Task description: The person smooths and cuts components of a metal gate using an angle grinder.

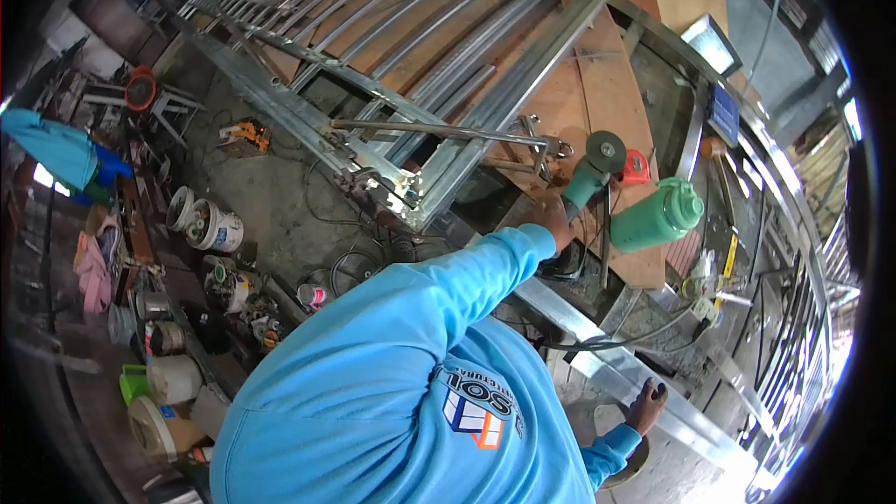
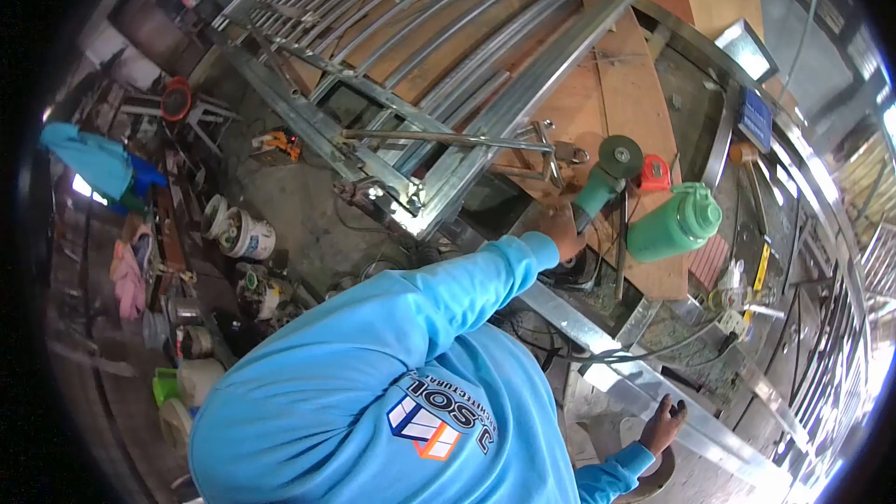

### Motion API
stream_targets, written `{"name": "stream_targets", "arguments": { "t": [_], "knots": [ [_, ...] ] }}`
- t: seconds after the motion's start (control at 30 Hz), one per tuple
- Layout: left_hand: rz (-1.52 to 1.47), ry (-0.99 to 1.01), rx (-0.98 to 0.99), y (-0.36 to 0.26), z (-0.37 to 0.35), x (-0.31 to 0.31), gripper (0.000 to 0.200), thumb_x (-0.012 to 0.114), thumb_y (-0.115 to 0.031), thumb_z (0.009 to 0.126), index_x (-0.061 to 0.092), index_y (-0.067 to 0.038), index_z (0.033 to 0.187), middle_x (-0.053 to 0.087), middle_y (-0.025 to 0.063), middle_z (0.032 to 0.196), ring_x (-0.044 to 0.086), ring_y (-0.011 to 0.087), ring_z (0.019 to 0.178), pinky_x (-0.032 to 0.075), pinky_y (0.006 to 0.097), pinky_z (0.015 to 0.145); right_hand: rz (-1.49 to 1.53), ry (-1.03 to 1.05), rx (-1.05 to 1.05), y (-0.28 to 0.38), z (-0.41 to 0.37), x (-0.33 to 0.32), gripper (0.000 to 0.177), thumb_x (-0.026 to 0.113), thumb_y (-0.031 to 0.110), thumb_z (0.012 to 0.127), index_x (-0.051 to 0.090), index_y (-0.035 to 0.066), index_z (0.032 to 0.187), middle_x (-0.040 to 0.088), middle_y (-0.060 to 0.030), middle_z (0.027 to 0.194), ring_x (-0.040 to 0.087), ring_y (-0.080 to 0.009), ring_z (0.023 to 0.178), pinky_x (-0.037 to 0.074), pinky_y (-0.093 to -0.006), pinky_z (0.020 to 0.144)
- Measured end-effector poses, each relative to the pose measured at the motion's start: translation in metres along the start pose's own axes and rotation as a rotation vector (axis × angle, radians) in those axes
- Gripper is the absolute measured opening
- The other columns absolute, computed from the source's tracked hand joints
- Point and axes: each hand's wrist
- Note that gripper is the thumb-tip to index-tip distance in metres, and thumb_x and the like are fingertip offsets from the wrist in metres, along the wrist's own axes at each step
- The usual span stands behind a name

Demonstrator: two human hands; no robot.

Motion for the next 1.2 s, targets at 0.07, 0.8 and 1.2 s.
{"name": "stream_targets", "arguments": {
  "t": [0.07, 0.8, 1.2],
  "knots": [
    [0.07, 0.005, 0.194, 0.007, -0.013, -0.013, 0.079, 0.067, -0.044, 0.089, 0.039, 0.001, 0.147, 0.061, 0.0269, 0.131, 0.063, 0.0434, 0.117, 0.048, 0.055, 0.1, 0.037, -0.002, -0.223, 0.043, -0.002, 0.0, 0.062, 0.065, 0.042, 0.098, 0.053, -0.003, 0.139, 0.065, -0.0244, 0.125, 0.062, -0.0362, 0.116, 0.046, -0.0434, 0.101],
    [0.095, -0.511, 1.703, 0.027, -0.348, -0.487, 0.027, 0.064, -0.026, 0.096, 0.07, -0.006, 0.113, 0.069, 0.0089, 0.096, 0.063, 0.02, 0.083, 0.05, 0.0332, 0.074, 0.076, 0.316, -0.956, 0.306, -0.111, 0.028, 0.052, 0.072, 0.016, 0.092, 0.054, -0.004, 0.136, 0.065, -0.0209, 0.115, 0.067, -0.0319, 0.098, 0.053, -0.0424, 0.087],
    [-0.033, -0.578, 1.785, 0.09, -0.312, -0.534, 0.024, 0.059, -0.027, 0.1, 0.07, -0.007, 0.106, 0.068, 0.0047, 0.089, 0.058, 0.0171, 0.074, 0.047, 0.031, 0.067, 0.186, 0.334, -1.057, 0.346, -0.181, 0.088, 0.039, 0.078, 0.017, 0.085, 0.063, -0.005, 0.114, 0.067, -0.0237, 0.102, 0.066, -0.0406, 0.088, 0.054, -0.0471, 0.079]
  ]
}}
Point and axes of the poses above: each hand's wrist, its own z-axis towards the middle knuckle, its own x-axis out of the palm, y = z × x
